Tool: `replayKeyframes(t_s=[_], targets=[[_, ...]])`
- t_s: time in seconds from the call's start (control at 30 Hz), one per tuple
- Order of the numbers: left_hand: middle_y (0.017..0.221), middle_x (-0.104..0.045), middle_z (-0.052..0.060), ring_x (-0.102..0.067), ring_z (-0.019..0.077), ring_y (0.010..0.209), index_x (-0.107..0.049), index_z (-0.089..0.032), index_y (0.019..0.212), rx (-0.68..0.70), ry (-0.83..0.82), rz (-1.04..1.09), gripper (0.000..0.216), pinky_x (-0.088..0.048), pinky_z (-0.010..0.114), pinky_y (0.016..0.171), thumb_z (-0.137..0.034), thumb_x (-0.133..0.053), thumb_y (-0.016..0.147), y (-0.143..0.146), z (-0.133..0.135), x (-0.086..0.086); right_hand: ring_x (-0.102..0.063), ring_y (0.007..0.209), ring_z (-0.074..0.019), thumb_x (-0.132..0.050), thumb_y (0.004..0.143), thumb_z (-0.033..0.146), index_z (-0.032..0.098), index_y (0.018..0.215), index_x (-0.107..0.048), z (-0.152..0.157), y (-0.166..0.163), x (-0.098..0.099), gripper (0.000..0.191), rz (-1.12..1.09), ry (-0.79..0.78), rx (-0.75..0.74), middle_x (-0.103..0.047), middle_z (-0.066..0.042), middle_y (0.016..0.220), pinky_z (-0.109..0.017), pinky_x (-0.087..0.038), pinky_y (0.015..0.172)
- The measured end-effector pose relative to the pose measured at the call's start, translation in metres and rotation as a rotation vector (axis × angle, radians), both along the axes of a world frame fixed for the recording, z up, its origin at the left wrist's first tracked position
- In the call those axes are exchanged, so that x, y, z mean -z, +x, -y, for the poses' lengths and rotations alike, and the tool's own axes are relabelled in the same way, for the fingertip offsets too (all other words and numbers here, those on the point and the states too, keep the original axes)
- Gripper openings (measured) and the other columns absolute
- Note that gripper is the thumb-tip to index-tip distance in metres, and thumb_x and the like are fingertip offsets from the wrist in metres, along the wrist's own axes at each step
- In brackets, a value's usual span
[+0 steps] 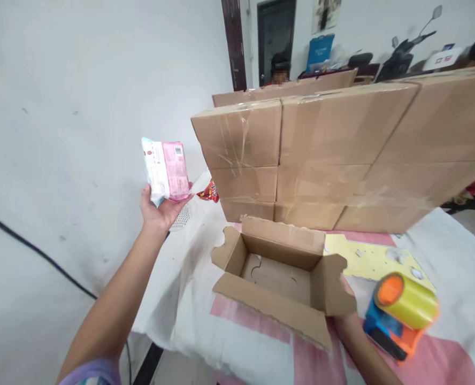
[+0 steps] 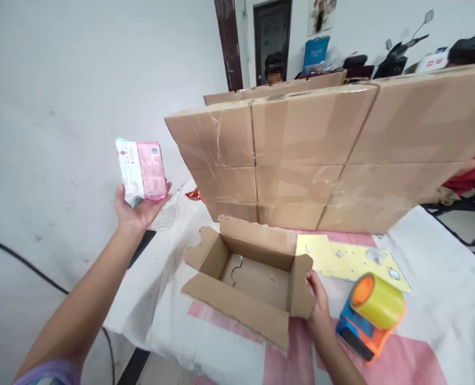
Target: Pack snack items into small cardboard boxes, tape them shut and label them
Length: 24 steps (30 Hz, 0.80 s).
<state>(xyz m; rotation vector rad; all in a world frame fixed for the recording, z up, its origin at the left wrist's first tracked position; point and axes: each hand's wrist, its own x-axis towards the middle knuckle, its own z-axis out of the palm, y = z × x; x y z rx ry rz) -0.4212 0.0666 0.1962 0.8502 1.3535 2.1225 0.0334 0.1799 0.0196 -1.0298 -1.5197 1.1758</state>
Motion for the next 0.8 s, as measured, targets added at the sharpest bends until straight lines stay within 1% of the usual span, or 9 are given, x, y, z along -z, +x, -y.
replayKeyframes(t_s=[0.07,0.13,0.27,0.33,0.4,0.47,0.6,0.73,0.8], targets=[[0.145,-0.057,0.011,-0.05,0.0379,0.139,-0.053,-0.026,0.135,0.043,0.084,-0.023,0.078,-0.057,0.053,0.098,-0.08,-0.052,0.08,0.044,0.013,-0.021,-0.059,0.072,-0.0275,-0.061,0.087,0.057,0.031,0.078,-0.06,0.004,0.005,0.005,0.028,-0.087,-0.033,-0.023,-0.062,-0.003,0.076,-0.039,-0.05,0.058],[0.147,-0.056,0.009,-0.045,0.0389,0.143,-0.054,-0.029,0.136,0.075,0.081,-0.072,0.076,-0.059,0.052,0.094,-0.08,-0.054,0.079,0.084,0.022,-0.037,-0.056,0.071,-0.0251,-0.064,0.083,0.053,0.028,0.08,-0.059,0.005,0.006,0.007,0.026,-0.147,-0.06,-0.05,-0.061,-0.002,0.075,-0.037,-0.048,0.061],[0.14,-0.061,0.007,-0.049,0.0396,0.138,-0.059,-0.03,0.131,0.188,-0.003,-0.129,0.072,-0.059,0.052,0.094,-0.068,-0.073,0.071,0.14,0.039,-0.043,-0.053,0.07,-0.0205,-0.06,0.084,0.049,0.025,0.082,-0.055,0.006,0.005,0.003,0.025,-0.156,-0.063,-0.059,-0.057,0.002,0.074,-0.033,-0.044,0.064],[0.134,-0.064,0.008,-0.058,0.0385,0.128,-0.06,-0.028,0.129,0.218,-0.033,-0.229,0.077,-0.059,0.052,0.095,-0.063,-0.082,0.064,0.151,0.046,-0.037,-0.052,0.07,-0.0196,-0.058,0.085,0.048,0.025,0.082,-0.054,0.008,0.006,-0.001,0.023,-0.156,-0.039,-0.057,-0.055,0.002,0.074,-0.032,-0.043,0.066],[0.135,-0.062,0.009,-0.061,0.036,0.123,-0.058,-0.027,0.131,0.253,-0.041,-0.445,0.084,-0.058,0.049,0.096,-0.059,-0.088,0.059,0.154,0.051,-0.032,-0.05,0.069,-0.0189,-0.055,0.085,0.046,0.025,0.082,-0.053,0.009,0.007,-0.005,0.022,-0.163,-0.017,-0.052,-0.053,0.003,0.073,-0.032,-0.042,0.066],[0.14,-0.059,0.01,-0.059,0.0347,0.125,-0.056,-0.026,0.136,0.29,-0.083,-0.737,0.088,-0.056,0.048,0.1,-0.053,-0.09,0.06,0.155,0.053,-0.03,-0.048,0.066,-0.018,-0.055,0.085,0.045,0.025,0.082,-0.051,0.009,0.008,-0.008,0.021,-0.173,-0.017,-0.05,-0.051,0.004,0.07,-0.031,-0.041,0.064],[0.14,-0.06,0.011,-0.059,0.0345,0.126,-0.054,-0.029,0.143,0.37,-0.294,-1.226,0.083,-0.053,0.046,0.102,-0.043,-0.088,0.069,0.166,0.047,-0.033,-0.047,0.063,-0.017,-0.054,0.087,0.045,0.025,0.081,-0.05,0.009,0.008,-0.01,0.021,-0.186,-0.043,-0.052,-0.048,0.004,0.067,-0.031,-0.039,0.062],[0.138,-0.057,0.011,-0.06,0.03,0.121,-0.054,-0.031,0.145,0.583,-0.372,-1.413,0.071,-0.053,0.042,0.099,-0.044,-0.08,0.08,0.185,0.02,-0.014,-0.049,0.066,-0.017,-0.053,0.089,0.045,0.025,0.083,-0.05,0.01,0.008,-0.012,0.021,-0.204,-0.046,-0.059,-0.05,0.004,0.07,-0.031,-0.04,0.064],[0.144,-0.052,0.012,-0.055,0.03,0.129,-0.052,-0.032,0.148,0.663,-0.4,-1.456,0.067,-0.05,0.044,0.106,-0.045,-0.075,0.086,0.189,0.001,0.001,-0.05,0.068,-0.0169,-0.053,0.089,0.044,0.025,0.083,-0.05,0.011,0.008,-0.014,0.021,-0.211,-0.034,-0.064,-0.051,0.003,0.073,-0.03,-0.04,0.066]])
